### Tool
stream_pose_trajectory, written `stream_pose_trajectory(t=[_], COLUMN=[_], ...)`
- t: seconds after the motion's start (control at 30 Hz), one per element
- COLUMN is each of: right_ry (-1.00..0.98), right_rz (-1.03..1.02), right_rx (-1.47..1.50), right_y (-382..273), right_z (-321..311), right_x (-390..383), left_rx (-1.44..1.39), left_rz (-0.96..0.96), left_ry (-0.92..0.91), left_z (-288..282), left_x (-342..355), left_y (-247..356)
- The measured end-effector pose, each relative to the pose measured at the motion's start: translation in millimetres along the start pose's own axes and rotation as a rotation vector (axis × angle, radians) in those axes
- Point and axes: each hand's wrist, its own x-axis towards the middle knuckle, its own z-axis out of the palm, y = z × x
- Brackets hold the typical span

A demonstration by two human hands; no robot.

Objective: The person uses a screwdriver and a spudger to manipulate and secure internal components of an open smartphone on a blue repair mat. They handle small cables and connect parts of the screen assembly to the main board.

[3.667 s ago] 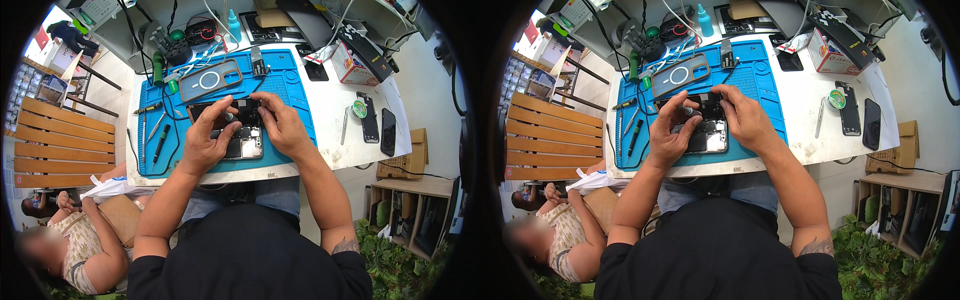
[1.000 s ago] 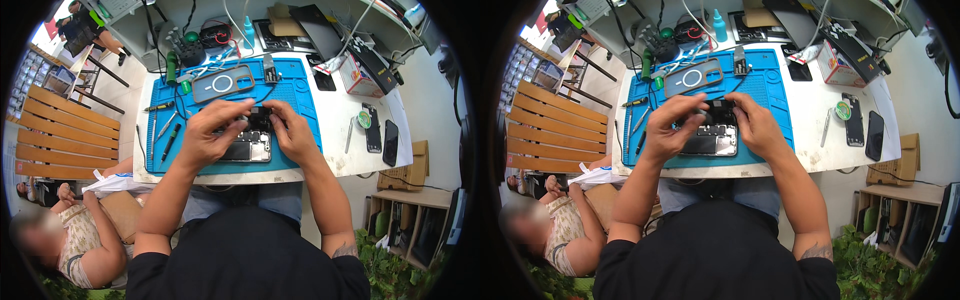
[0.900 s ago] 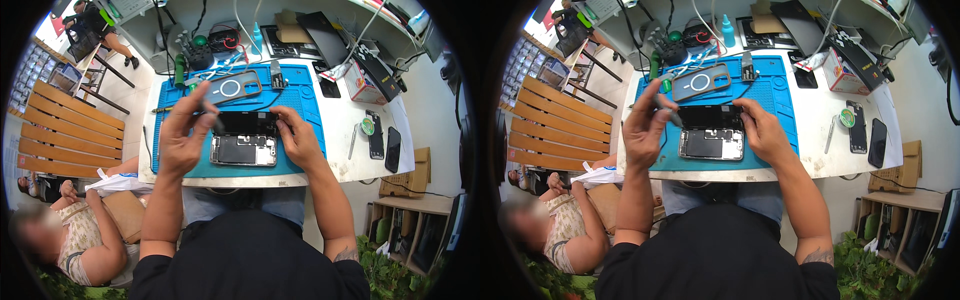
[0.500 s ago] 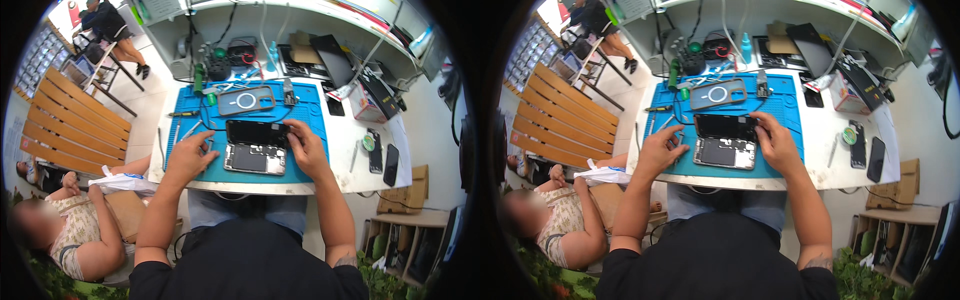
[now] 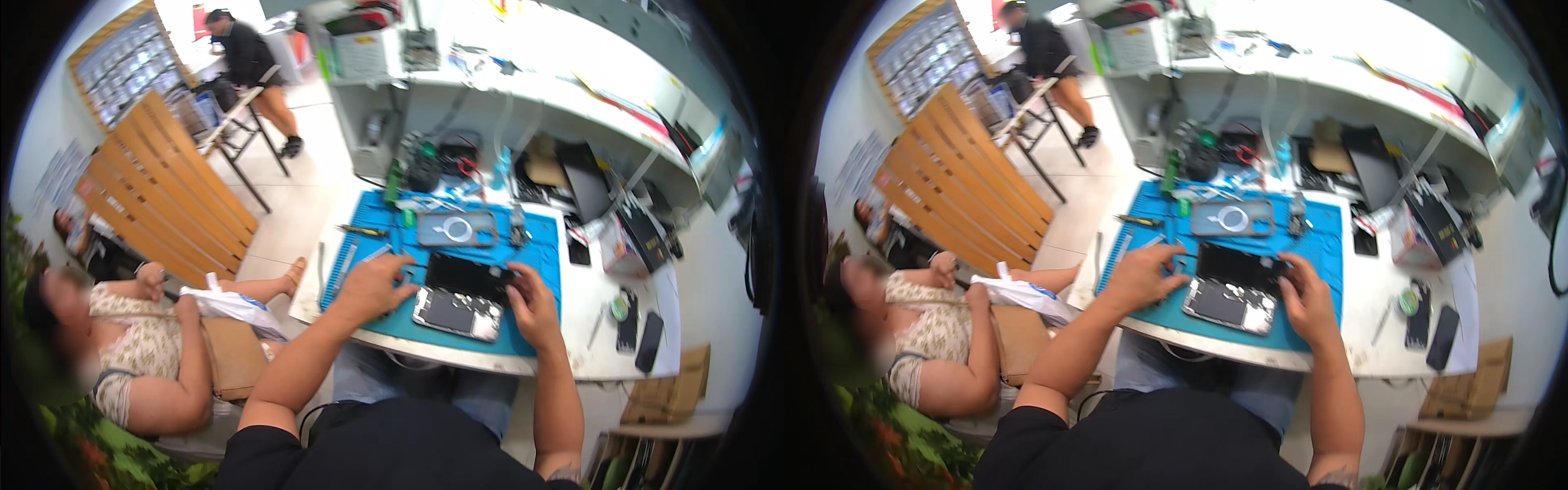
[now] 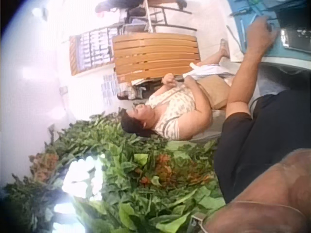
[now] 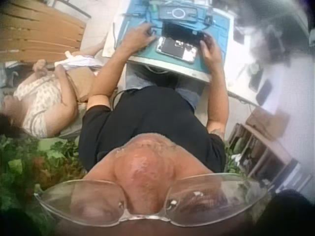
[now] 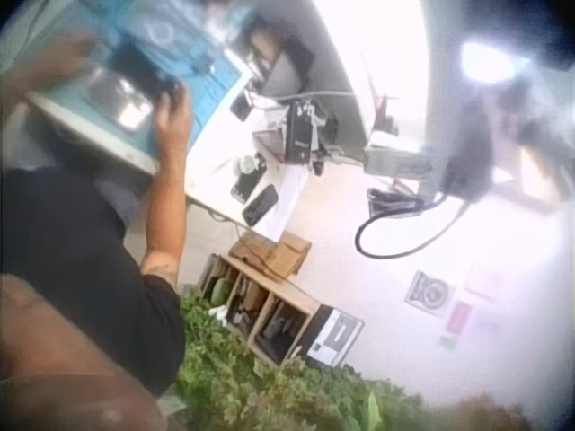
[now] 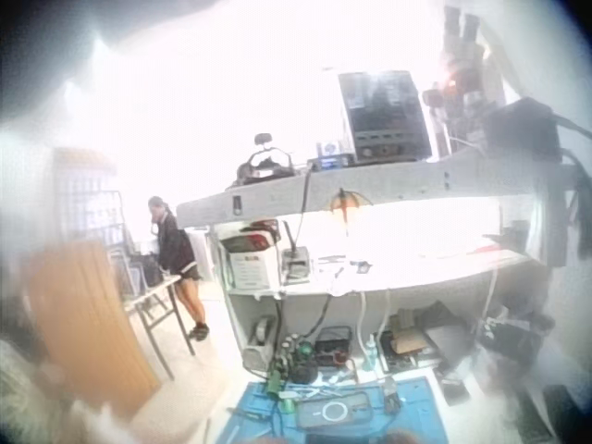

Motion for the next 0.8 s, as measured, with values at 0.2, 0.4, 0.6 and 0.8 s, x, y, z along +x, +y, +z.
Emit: stream_pose_trajectory(t=[0.2, 0.4, 0.6, 0.8], right_ry=[-0.01, -0.048, 0.001, -0.065], right_rz=[-0.003, -0.011, -0.053, 0.014], right_rx=[0.08, 0.018, -0.07, -0.064], right_y=[0.2, 1.5, 2.0, -5.7], right_z=[3.1, 8.9, -1.3, -2.4], right_x=[2.5, 3.6, -3.0, 0.3], left_rx=[-0.127, -0.346, -0.373, -0.381], left_rz=[-0.038, -0.101, -0.053, -0.073], left_ry=[0.007, -0.03, -0.1, -0.098], left_z=[-12.6, 1.1, 4.6, 1.5], left_x=[4.6, 11.2, 17.9, 19.0], left_y=[11.6, 7.7, 25.3, 25.9])
